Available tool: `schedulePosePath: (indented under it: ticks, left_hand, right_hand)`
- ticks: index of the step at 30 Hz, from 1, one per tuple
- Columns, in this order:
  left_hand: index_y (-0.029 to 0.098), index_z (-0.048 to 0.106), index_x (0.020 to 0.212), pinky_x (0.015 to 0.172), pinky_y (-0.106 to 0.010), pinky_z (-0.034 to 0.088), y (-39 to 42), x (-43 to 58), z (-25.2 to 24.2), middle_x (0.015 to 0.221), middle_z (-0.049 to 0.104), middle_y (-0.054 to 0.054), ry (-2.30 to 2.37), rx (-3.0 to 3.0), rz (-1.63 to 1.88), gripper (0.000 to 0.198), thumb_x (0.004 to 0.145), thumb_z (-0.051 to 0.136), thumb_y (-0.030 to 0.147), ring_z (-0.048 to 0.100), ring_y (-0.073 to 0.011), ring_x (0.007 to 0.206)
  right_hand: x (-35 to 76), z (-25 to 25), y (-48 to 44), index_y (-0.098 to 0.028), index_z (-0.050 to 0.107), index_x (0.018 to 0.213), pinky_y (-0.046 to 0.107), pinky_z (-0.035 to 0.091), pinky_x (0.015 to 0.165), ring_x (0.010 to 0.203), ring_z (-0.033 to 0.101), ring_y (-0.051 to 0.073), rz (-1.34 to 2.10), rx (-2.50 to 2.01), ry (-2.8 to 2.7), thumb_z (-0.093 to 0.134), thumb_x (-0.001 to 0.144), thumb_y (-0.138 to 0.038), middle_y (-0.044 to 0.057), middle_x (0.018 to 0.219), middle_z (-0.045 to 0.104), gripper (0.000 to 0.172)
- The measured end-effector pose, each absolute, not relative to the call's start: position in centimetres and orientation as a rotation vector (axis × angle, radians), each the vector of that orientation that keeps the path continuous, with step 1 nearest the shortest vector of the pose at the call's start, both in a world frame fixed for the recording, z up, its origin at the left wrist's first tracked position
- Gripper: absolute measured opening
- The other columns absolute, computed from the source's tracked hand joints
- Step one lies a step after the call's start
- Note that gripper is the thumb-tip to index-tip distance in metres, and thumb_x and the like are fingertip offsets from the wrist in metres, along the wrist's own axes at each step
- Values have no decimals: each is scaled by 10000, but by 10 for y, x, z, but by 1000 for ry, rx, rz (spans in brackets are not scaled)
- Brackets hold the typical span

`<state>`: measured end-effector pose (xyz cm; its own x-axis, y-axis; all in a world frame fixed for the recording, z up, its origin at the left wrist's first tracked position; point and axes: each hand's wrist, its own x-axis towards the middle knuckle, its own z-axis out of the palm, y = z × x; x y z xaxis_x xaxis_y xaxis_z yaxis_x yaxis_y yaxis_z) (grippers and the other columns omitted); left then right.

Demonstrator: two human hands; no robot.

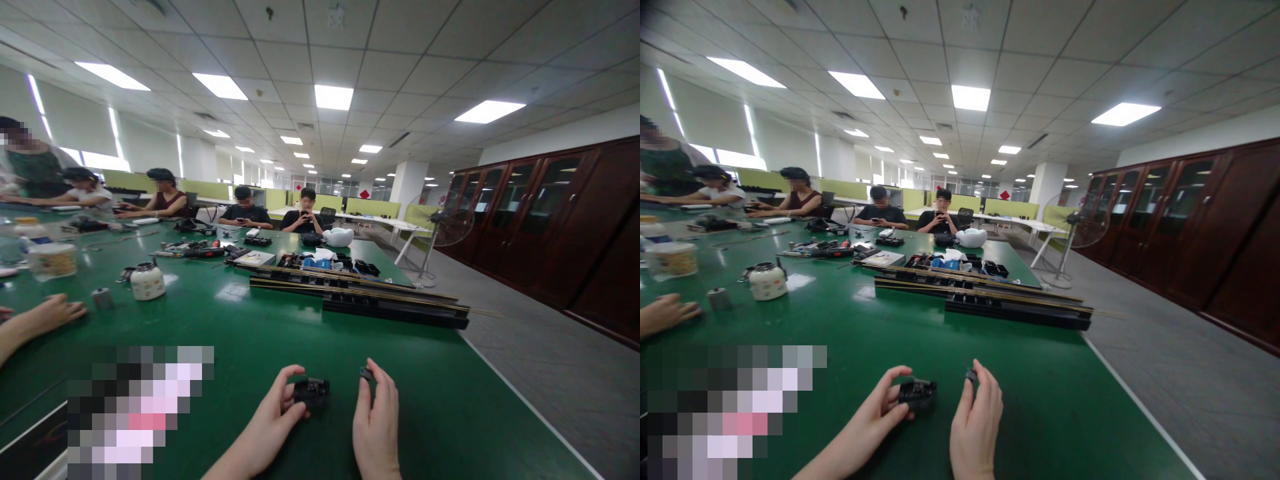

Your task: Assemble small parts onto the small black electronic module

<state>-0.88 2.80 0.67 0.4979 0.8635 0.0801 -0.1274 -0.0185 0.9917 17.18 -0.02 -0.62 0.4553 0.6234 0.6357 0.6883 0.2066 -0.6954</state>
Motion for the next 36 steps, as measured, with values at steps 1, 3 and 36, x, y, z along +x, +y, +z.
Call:
schedulePosePath:
  ticks: [1, 3, 36]
  left_hand:
    - [257, 335, 1143, 793, -325, 373, 28, -9, 6, 931, 626, -34, 710, 1367, 909, 490, 743, 588, 386, 564, -164, 773]
    - [263, 314, 1160, 801, -326, 371, 28, -9, 6, 936, 627, -33, 709, 1369, 921, 502, 751, 579, 382, 564, -163, 772]
    - [243, 337, 1123, 768, -318, 395, 30, -7, 3, 886, 625, -17, 660, 1390, 918, 425, 771, 566, 312, 558, -149, 762]
  right_hand:
    - [172, -6, 0, -173, 491, 1088, 438, 379, 870, 1011, 498, 254, -79, -1472, -1226, 359, 872, -368, 133, 1063, 558, 320]
    - [173, -5, -1, -172, 494, 1076, 435, 379, 865, 1002, 500, 252, -104, -1470, -1236, 360, 873, -364, 131, 1050, 562, 310]
    - [156, 8, -12, -274, 564, 1009, 362, 433, 895, 978, 560, 179, -30, -1261, -1797, 507, 839, -262, 12, 994, 642, 180]
